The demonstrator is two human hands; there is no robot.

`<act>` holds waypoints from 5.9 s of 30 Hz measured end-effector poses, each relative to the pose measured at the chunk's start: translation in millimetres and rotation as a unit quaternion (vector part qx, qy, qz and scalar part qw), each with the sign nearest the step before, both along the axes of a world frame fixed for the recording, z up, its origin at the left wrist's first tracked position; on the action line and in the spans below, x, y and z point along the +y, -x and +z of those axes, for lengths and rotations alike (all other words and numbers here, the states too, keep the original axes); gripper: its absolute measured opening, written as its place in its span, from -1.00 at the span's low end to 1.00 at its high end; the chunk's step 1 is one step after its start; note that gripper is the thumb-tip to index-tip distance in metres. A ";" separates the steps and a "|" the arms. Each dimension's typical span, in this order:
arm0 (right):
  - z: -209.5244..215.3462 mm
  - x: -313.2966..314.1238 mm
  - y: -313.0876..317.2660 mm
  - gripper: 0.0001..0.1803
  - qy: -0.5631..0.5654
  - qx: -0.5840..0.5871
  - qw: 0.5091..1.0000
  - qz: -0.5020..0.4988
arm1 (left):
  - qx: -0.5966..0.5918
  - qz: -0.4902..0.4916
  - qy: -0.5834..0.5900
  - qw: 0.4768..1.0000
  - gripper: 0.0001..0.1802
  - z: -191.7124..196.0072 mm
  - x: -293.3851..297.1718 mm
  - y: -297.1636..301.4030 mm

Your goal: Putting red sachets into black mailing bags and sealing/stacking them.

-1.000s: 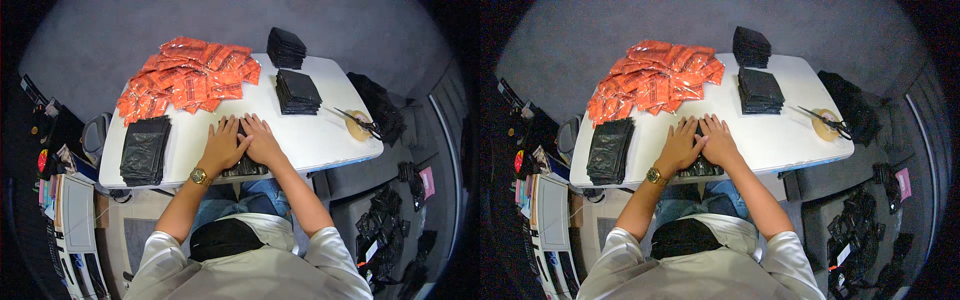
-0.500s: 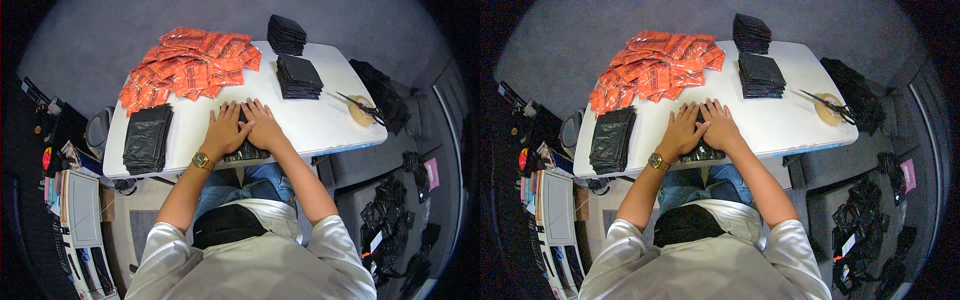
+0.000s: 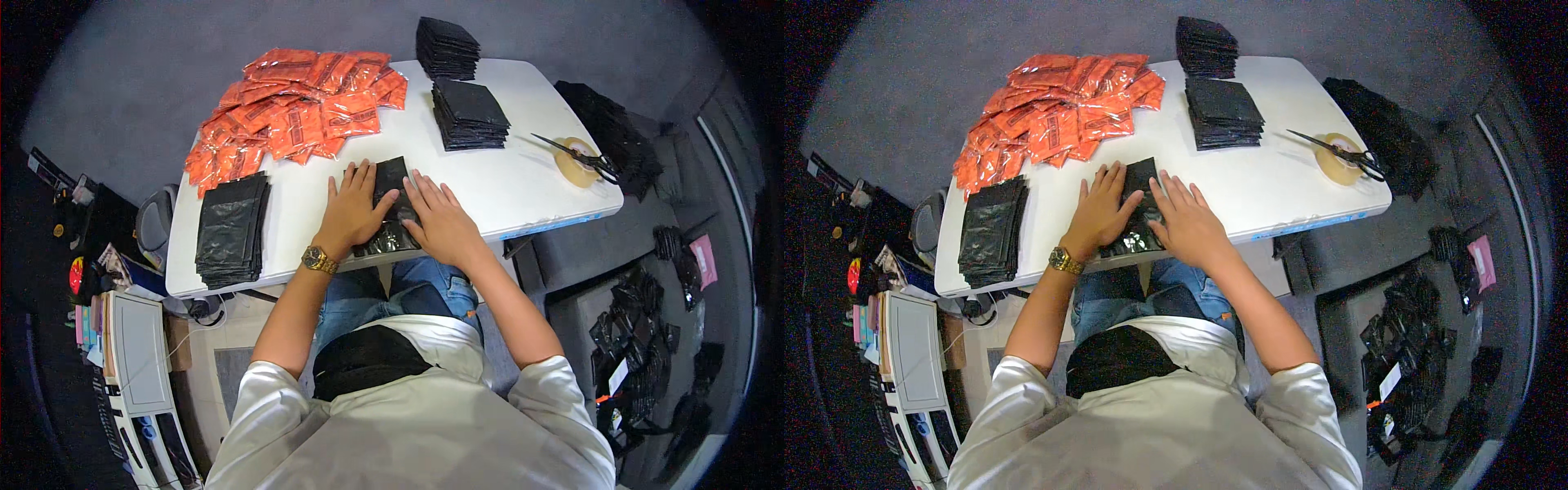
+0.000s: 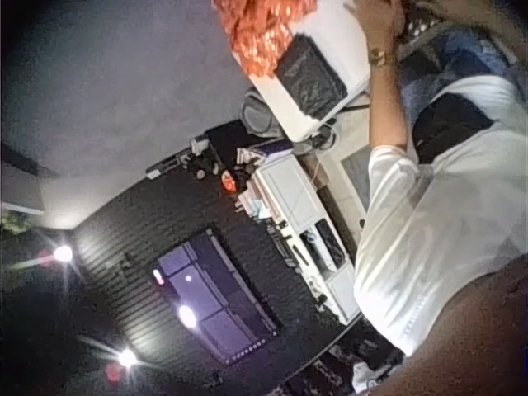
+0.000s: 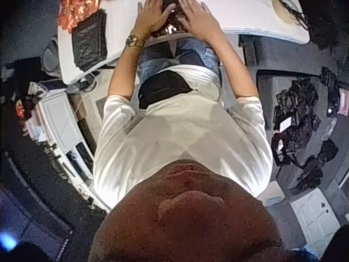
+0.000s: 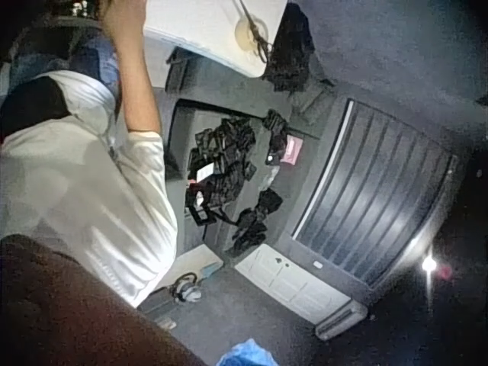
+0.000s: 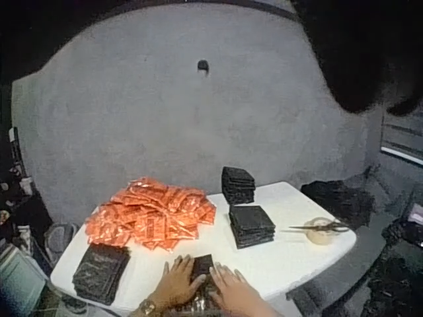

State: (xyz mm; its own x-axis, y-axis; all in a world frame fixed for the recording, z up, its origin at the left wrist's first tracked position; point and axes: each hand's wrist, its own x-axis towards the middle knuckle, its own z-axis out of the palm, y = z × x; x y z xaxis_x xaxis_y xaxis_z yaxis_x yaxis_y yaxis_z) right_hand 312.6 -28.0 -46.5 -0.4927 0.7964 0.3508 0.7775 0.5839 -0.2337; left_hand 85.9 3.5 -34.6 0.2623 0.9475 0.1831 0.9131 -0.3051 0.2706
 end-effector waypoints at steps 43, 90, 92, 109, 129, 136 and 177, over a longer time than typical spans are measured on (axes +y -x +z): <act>-2.7 -71.2 -189.0 -0.87 -0.126 0.414 0.860 -0.272 | -0.186 -0.399 -0.079 0.895 -0.86 8.4 -8.0 -220.8; 43.5 9.2 27.6 -0.49 0.165 0.342 0.924 -0.050 | -0.438 0.010 -0.158 0.885 -0.88 36.8 -39.4 41.8; 41.7 26.1 30.8 -0.48 0.064 0.239 0.969 -0.004 | -0.419 0.016 -0.117 0.900 -0.79 38.0 -27.3 47.9; 18.8 9.5 18.5 -0.08 0.078 0.032 0.995 0.060 | -0.156 -0.089 -0.002 0.984 0.00 15.7 -40.7 44.0; 99.2 37.8 24.8 -0.67 0.041 0.500 0.864 0.042 | -0.607 -0.072 -0.083 0.787 -0.09 76.2 -50.0 19.9; 112.9 42.6 47.2 -0.69 0.077 0.615 0.784 0.027 | -0.691 -0.133 -0.057 0.708 0.11 76.6 -26.2 1.1; 75.5 34.4 37.0 -0.52 -0.064 0.503 0.858 -0.084 | -0.628 -0.071 -0.028 0.774 0.02 85.0 -40.8 19.4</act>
State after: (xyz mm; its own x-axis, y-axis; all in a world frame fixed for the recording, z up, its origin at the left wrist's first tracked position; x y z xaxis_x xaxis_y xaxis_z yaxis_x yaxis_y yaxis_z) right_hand 275.6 6.4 28.9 0.2275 0.7499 0.6212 0.2962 0.5544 -0.7778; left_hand 66.5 -37.3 50.4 -0.0548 0.9065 0.4186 -0.1035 -0.4222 0.9006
